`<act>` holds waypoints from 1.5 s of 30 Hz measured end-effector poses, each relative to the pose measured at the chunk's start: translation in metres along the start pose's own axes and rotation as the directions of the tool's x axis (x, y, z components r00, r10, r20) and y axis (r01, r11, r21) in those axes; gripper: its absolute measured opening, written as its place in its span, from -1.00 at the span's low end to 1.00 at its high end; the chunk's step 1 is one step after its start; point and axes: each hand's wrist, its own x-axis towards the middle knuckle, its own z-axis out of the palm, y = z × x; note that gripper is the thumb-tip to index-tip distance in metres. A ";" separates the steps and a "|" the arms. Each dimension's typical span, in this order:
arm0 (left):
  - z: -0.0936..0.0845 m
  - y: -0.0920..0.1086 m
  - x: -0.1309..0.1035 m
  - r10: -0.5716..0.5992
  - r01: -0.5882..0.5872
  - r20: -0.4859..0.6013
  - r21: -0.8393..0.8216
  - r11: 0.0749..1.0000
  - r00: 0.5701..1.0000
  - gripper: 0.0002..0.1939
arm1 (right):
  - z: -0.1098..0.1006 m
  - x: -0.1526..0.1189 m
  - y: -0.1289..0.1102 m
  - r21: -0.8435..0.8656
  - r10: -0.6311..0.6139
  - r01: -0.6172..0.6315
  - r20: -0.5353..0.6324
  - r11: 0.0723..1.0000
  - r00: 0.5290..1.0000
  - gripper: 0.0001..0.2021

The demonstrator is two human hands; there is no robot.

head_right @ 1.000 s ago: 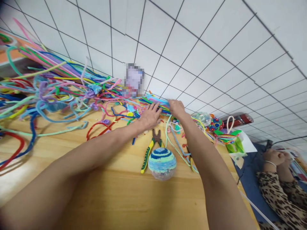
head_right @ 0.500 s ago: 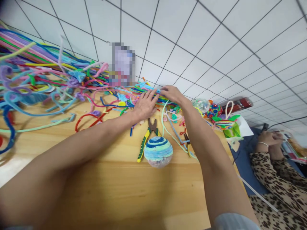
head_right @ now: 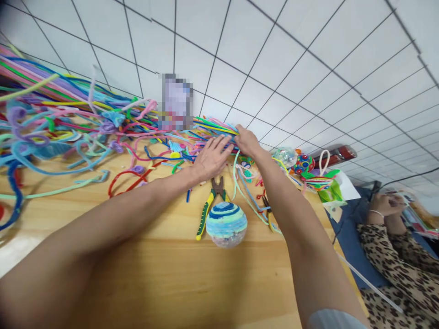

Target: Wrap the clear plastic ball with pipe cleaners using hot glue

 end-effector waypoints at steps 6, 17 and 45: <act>0.001 0.007 -0.001 0.204 -0.204 0.022 0.024 0.979 0.979 -0.60 | -0.019 0.007 0.005 0.083 -0.037 0.033 0.039 0.996 0.999 -0.66; 0.013 -0.005 -0.004 -0.094 0.094 0.065 0.005 0.996 0.993 -0.63 | -0.001 0.011 0.005 0.086 -0.033 0.034 -0.010 0.996 0.999 -0.57; 0.009 -0.004 0.000 -0.087 0.089 0.047 -0.039 0.995 0.995 -0.48 | 0.020 -0.014 0.033 0.014 0.028 -0.027 -0.054 1.000 0.998 -0.56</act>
